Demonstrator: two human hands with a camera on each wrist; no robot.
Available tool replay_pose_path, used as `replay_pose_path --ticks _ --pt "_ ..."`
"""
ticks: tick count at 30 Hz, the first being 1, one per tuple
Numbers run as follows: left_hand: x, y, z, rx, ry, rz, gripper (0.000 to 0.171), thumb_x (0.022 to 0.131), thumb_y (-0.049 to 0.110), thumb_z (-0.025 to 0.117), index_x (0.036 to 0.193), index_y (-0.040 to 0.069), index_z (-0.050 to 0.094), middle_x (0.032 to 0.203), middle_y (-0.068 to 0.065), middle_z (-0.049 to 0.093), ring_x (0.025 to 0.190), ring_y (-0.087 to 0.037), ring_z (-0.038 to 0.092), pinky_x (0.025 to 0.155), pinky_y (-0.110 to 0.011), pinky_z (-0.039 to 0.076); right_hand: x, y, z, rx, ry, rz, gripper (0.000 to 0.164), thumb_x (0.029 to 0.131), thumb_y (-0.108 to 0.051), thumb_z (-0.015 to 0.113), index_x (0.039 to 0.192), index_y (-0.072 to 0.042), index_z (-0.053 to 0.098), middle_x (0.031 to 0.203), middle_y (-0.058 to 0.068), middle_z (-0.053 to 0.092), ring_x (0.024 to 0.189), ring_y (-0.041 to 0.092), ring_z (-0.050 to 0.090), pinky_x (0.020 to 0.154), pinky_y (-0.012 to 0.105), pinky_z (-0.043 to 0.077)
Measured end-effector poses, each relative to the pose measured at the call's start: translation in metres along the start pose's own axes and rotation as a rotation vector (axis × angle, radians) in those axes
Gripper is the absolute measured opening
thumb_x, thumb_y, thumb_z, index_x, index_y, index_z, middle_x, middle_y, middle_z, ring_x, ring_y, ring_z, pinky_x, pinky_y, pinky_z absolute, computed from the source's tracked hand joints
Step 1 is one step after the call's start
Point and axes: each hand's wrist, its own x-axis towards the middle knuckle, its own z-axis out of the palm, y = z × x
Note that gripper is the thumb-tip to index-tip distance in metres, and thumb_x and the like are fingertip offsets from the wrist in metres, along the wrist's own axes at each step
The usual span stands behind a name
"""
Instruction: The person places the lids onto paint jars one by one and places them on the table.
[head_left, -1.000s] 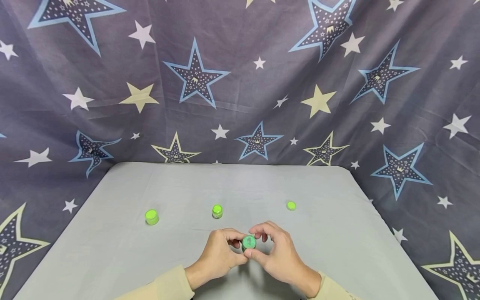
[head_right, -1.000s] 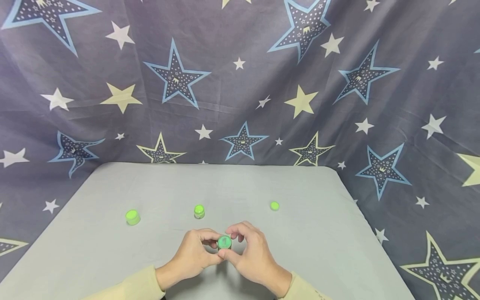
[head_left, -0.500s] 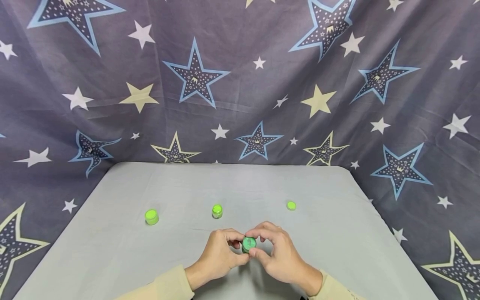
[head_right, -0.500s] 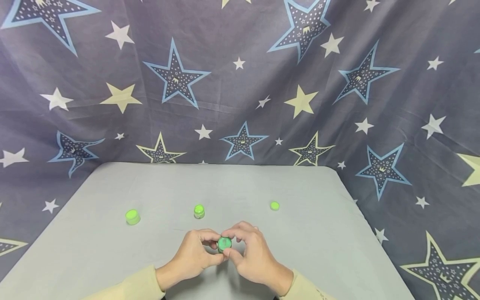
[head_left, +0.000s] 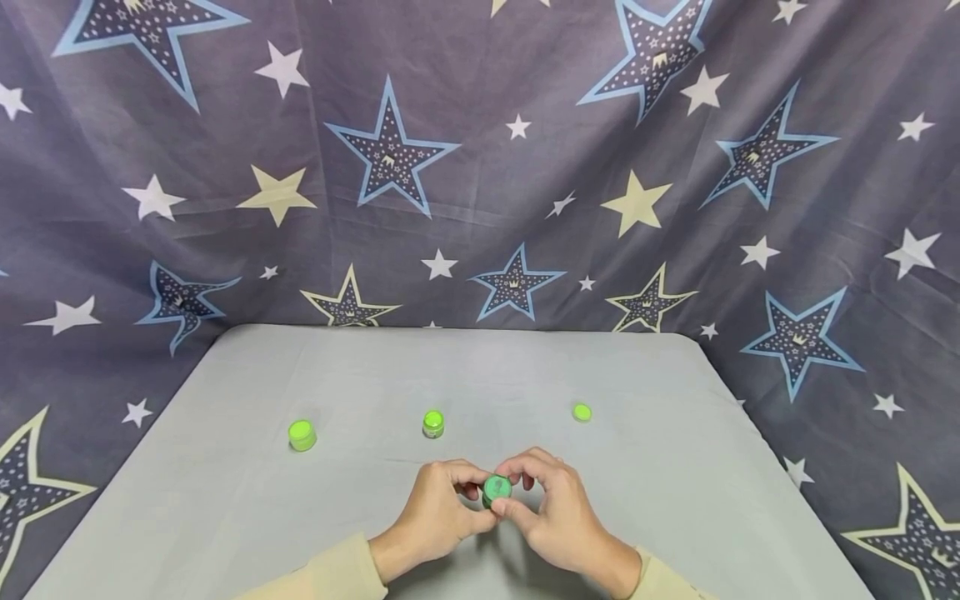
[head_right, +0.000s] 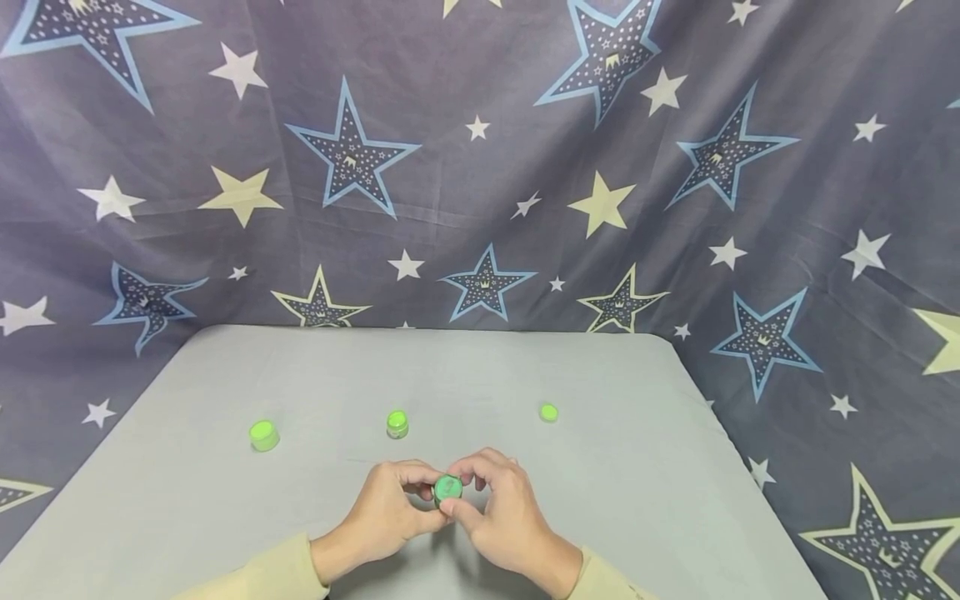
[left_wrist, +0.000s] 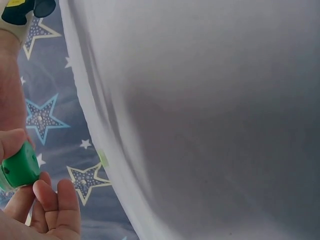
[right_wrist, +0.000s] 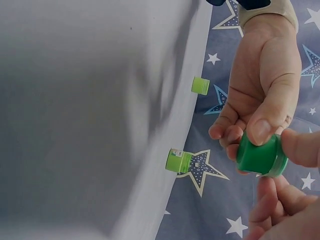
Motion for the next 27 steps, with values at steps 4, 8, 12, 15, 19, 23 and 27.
replay_pose_path --ticks 4,8,12,15,19,23,27 --pt "-0.0007 0.0002 0.0001 -0.008 0.001 -0.004 0.024 0.075 0.014 0.092 0.096 0.019 0.082 0.088 0.014 0.072 0.082 -0.016 0.064 0.074 -0.026 0.054 -0.0013 -0.0011 0.0016 -0.016 0.016 0.025 0.032 0.077 -0.018 0.091 0.101 -0.023 0.07 0.09 -0.01 0.063 0.079 0.018 0.057 0.071 0.032 0.045" --pt "-0.0013 -0.0003 0.0003 -0.019 0.003 -0.007 0.025 0.074 0.011 0.092 0.095 0.019 0.082 0.088 0.013 0.072 0.082 -0.016 0.064 0.074 -0.026 0.055 -0.0021 -0.0018 0.0031 -0.03 0.02 0.055 0.033 0.077 -0.022 0.092 0.1 -0.024 0.068 0.09 -0.011 0.061 0.079 0.015 0.055 0.071 0.032 0.044" --pt "-0.0015 -0.0012 0.0001 -0.026 0.001 -0.012 0.025 0.074 0.011 0.091 0.096 0.019 0.082 0.088 0.013 0.072 0.083 -0.017 0.065 0.073 -0.026 0.055 -0.0025 -0.0013 0.0035 -0.041 0.019 0.057 0.035 0.076 -0.022 0.093 0.1 -0.025 0.068 0.091 -0.013 0.061 0.079 0.014 0.055 0.071 0.032 0.045" --pt "-0.0013 -0.0016 -0.0003 -0.026 -0.004 -0.011 0.025 0.074 0.01 0.091 0.096 0.018 0.082 0.089 0.012 0.072 0.082 -0.016 0.064 0.073 -0.025 0.055 -0.002 -0.0003 0.0028 -0.041 0.015 0.025 0.039 0.075 -0.018 0.093 0.105 -0.024 0.069 0.094 -0.013 0.062 0.08 0.013 0.055 0.072 0.032 0.046" --pt "-0.0014 -0.0016 -0.0011 -0.024 -0.011 0.001 0.026 0.075 0.011 0.092 0.097 0.018 0.082 0.089 0.012 0.072 0.082 -0.014 0.064 0.073 -0.025 0.055 -0.0008 0.0004 0.0014 -0.024 -0.005 -0.042 0.043 0.076 -0.011 0.091 0.114 -0.02 0.072 0.103 -0.011 0.067 0.084 0.008 0.056 0.074 0.03 0.047" --pt "-0.002 -0.0013 -0.0015 -0.028 -0.018 0.005 0.024 0.076 0.014 0.092 0.097 0.018 0.082 0.089 0.012 0.072 0.081 -0.011 0.063 0.073 -0.025 0.055 -0.0003 0.0004 -0.0002 -0.003 -0.038 -0.077 0.041 0.08 -0.008 0.087 0.117 -0.015 0.073 0.111 -0.009 0.069 0.089 0.007 0.057 0.076 0.028 0.048" --pt "-0.0023 -0.0014 -0.0017 -0.03 -0.02 0.003 0.023 0.076 0.015 0.092 0.097 0.017 0.082 0.089 0.011 0.072 0.081 -0.01 0.062 0.073 -0.024 0.055 -0.0002 0.0002 -0.0014 0.005 -0.066 -0.076 0.037 0.084 -0.01 0.085 0.118 -0.016 0.073 0.111 -0.01 0.069 0.09 0.009 0.059 0.076 0.029 0.048"
